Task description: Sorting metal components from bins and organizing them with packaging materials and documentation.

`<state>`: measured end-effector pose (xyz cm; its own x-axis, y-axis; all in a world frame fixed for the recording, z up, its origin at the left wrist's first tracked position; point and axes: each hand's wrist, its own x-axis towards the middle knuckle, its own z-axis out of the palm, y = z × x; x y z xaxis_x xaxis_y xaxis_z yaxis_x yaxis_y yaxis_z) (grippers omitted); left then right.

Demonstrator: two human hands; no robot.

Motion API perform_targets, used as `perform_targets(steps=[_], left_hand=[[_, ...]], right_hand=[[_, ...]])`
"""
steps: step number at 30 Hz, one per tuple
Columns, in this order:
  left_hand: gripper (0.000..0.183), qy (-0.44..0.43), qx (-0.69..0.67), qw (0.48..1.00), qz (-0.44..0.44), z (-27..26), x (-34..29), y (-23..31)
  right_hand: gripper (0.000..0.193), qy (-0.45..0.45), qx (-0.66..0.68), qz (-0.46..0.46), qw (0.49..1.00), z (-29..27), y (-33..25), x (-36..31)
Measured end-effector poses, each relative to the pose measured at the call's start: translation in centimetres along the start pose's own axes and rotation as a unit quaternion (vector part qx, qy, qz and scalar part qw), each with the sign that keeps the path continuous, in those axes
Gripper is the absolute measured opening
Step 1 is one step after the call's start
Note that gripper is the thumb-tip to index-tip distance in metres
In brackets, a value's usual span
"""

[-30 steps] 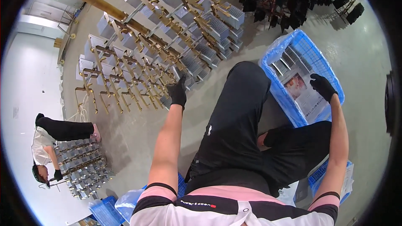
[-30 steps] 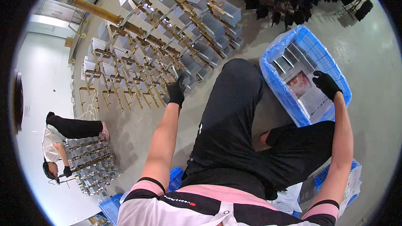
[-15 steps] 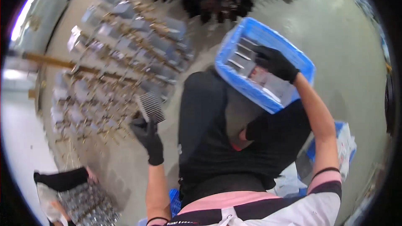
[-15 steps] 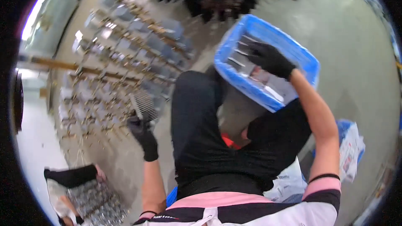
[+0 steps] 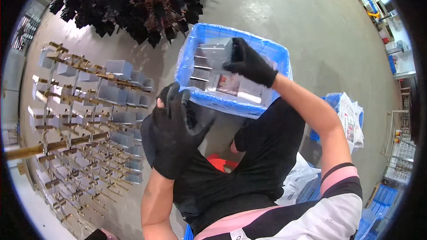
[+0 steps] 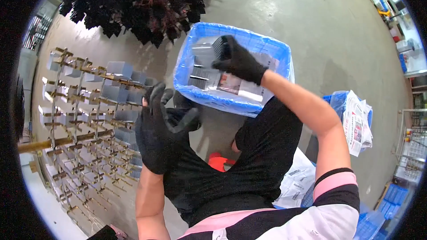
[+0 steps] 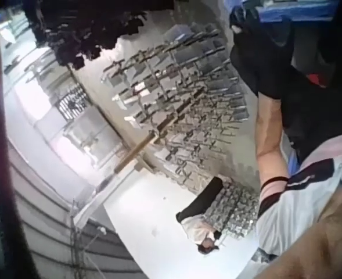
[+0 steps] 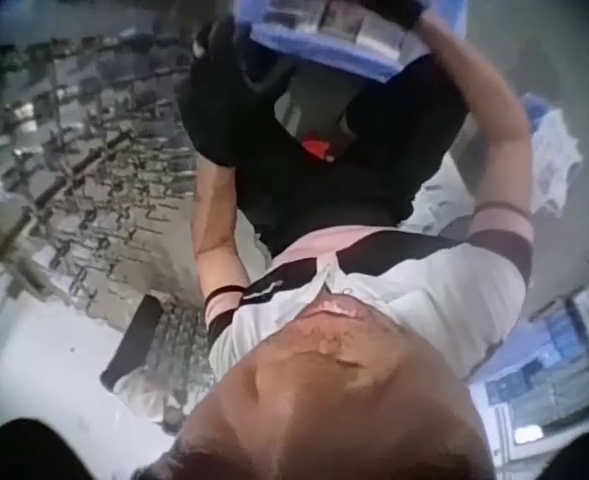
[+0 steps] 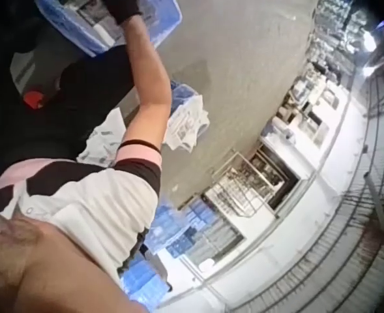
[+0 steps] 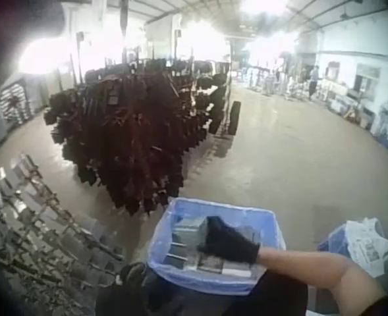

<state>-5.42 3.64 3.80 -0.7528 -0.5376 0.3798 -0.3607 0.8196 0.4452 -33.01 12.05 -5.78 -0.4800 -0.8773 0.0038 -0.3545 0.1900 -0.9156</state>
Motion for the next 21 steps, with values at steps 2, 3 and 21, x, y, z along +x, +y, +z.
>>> perform_targets(steps=[2,3,21], left_hand=[[0.065,-0.009,0.028,1.0,-0.001,0.3,-0.1,-1.1],[0.062,-0.007,0.025,0.999,0.02,0.6,0.0,-1.2],[0.044,-0.136,0.051,0.989,0.002,2.3,2.6,-2.0]], right_hand=[[0.069,-0.004,-0.166,0.022,0.986,-3.0,5.7,1.9],[0.069,-0.001,-0.172,0.028,0.985,-4.9,9.5,2.3],[0.042,-0.123,-0.506,0.021,0.854,4.8,22.5,11.1]])
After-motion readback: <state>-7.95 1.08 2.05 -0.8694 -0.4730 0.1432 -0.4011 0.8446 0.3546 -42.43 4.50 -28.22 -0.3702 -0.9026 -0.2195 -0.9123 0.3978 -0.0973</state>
